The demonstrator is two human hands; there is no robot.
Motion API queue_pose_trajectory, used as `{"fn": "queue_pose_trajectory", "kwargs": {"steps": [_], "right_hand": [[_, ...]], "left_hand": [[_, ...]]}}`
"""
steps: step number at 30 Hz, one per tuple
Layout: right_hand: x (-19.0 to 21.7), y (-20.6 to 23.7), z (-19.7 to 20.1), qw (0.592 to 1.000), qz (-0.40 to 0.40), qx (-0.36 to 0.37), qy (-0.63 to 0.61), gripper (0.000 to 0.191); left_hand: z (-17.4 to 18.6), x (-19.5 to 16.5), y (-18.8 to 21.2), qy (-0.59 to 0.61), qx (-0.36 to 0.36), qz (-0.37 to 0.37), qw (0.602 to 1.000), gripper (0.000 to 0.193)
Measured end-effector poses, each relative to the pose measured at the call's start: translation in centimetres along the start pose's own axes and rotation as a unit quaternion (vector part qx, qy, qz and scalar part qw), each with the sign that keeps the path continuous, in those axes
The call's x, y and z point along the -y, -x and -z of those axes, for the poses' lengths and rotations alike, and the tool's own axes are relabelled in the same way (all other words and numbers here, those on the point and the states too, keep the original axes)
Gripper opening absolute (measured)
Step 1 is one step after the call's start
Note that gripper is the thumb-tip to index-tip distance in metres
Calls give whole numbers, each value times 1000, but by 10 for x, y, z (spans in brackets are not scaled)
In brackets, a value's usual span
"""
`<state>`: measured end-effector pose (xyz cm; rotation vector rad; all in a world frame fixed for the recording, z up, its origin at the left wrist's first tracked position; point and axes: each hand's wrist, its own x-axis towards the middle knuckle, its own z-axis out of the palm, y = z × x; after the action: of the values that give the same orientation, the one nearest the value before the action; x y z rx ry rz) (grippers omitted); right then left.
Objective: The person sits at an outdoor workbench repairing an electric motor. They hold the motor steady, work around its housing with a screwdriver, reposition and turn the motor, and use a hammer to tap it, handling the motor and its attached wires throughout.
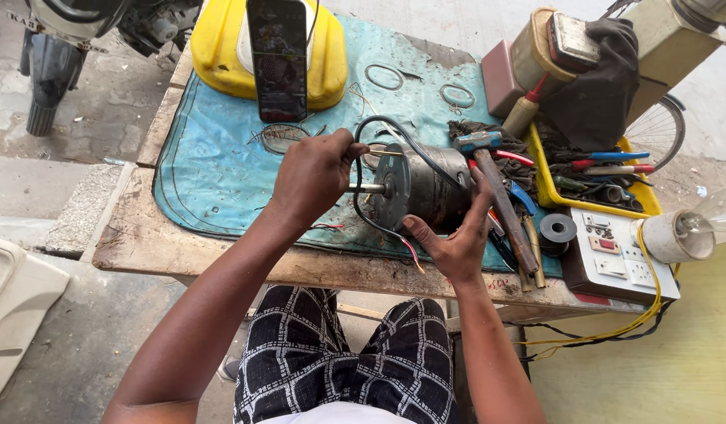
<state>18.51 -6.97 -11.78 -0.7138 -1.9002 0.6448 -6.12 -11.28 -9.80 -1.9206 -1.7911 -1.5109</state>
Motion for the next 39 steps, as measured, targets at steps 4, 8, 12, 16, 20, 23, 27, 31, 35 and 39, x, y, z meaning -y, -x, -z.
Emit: {"fn": "queue_pose_trajectory", "kwargs": {"steps": [4, 8, 12, 16, 20, 23, 27, 31, 35, 39], "right_hand": [[1, -1, -1, 1000, -3, 2, -14, 109], [-1, -1, -1, 1000, -2, -1, -2, 109], [-3, -3, -1, 1000, 4, -5, 17, 109], [-4, -4, -1, 999, 3, -10, 45, 110], [-3, -3, -3, 1000, 9, -8, 10, 110], [-2, -3, -2, 1000, 6, -8, 26, 110], [-1, -2, -2, 1000, 8, 0, 0, 108], [0, -2, 0, 999, 27, -7, 47, 106], [2, -5, 1, 999, 23, -3, 49, 107], [3, -6, 0, 1000, 22, 3, 6, 108]], "left_hand": [[-9, -4, 4, 1, -65, -23, 998, 23], [-10, -1, 8, 20, -72, -72, 995, 13], [3, 6, 13, -75, -1, -122, 990, 15], [11, 5, 9, -114, 8, -129, 985, 26], [10, -7, -5, -111, 78, -17, 991, 14], [6, -17, -13, -107, 134, 36, 985, 11], [-2, -27, -12, -85, 93, -28, 992, 10], [-13, -29, -12, -56, 48, -73, 995, 8], [-17, -28, -15, -13, 77, -73, 994, 16], [-7, -25, -19, 17, 114, 1, 993, 20]]}}
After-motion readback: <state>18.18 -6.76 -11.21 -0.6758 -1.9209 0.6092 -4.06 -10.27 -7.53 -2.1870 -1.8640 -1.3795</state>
